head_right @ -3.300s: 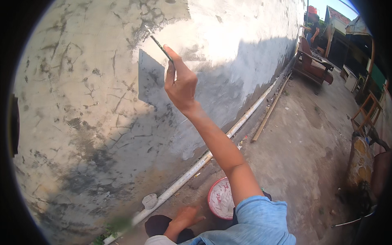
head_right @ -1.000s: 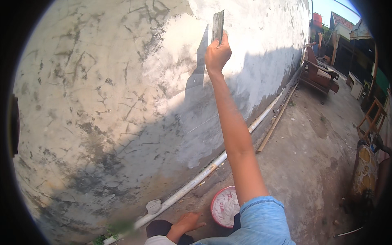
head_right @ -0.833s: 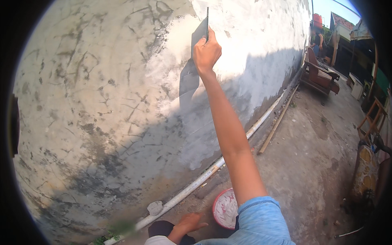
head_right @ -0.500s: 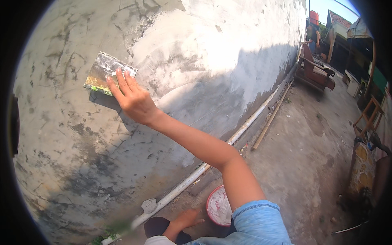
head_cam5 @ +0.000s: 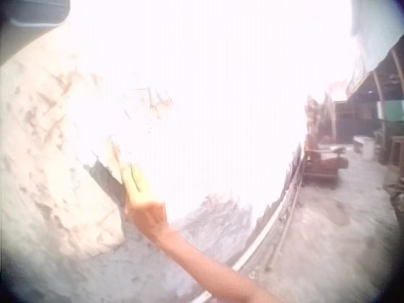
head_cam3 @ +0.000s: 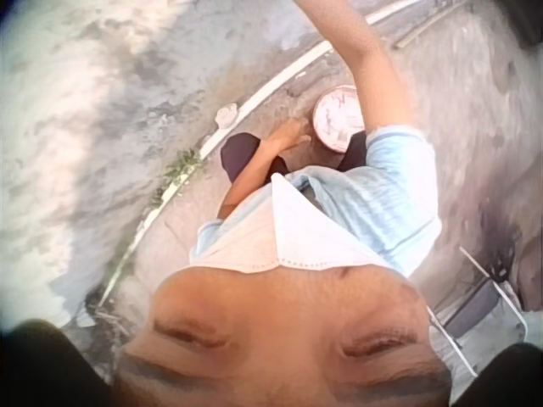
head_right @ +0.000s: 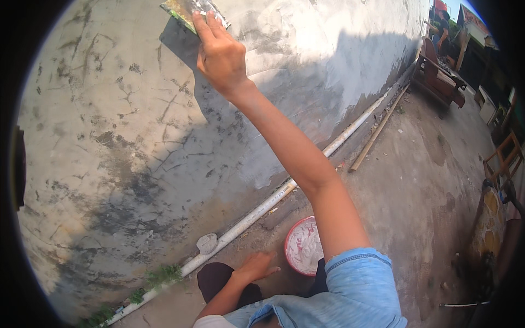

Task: The person mixes a white paste in a red bucket using a small trowel, then applies the paste to a weathered concrete wall with a trowel, smoothing it in sections. The person repeatedly scoops paste and spreads it along the wall surface.

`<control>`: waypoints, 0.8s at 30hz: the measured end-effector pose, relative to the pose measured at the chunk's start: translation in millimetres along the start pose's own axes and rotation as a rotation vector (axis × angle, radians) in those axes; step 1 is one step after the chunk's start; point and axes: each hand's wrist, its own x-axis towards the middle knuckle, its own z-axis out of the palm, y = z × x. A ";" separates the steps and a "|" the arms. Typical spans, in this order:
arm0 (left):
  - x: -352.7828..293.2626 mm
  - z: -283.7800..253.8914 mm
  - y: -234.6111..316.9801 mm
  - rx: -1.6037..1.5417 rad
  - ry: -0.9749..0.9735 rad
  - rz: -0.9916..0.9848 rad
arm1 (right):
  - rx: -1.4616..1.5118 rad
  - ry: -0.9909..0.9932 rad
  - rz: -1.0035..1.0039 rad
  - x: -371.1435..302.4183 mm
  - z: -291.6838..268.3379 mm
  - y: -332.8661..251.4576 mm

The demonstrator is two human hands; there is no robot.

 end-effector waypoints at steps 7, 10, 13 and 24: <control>-11.8 -13.2 13.1 0.075 -0.022 -0.031 | 0.332 -0.254 -0.155 -123.5 -41.3 -104.0; -19.3 5.6 2.4 0.028 0.074 0.008 | 0.180 0.079 0.336 -118.9 -83.1 -21.7; -20.1 -0.1 3.5 0.028 -0.062 -0.046 | -0.216 0.162 0.759 -137.3 -102.7 77.3; -10.1 6.0 -2.5 0.048 -0.024 0.006 | 0.040 -0.171 0.219 -190.0 -33.6 -76.1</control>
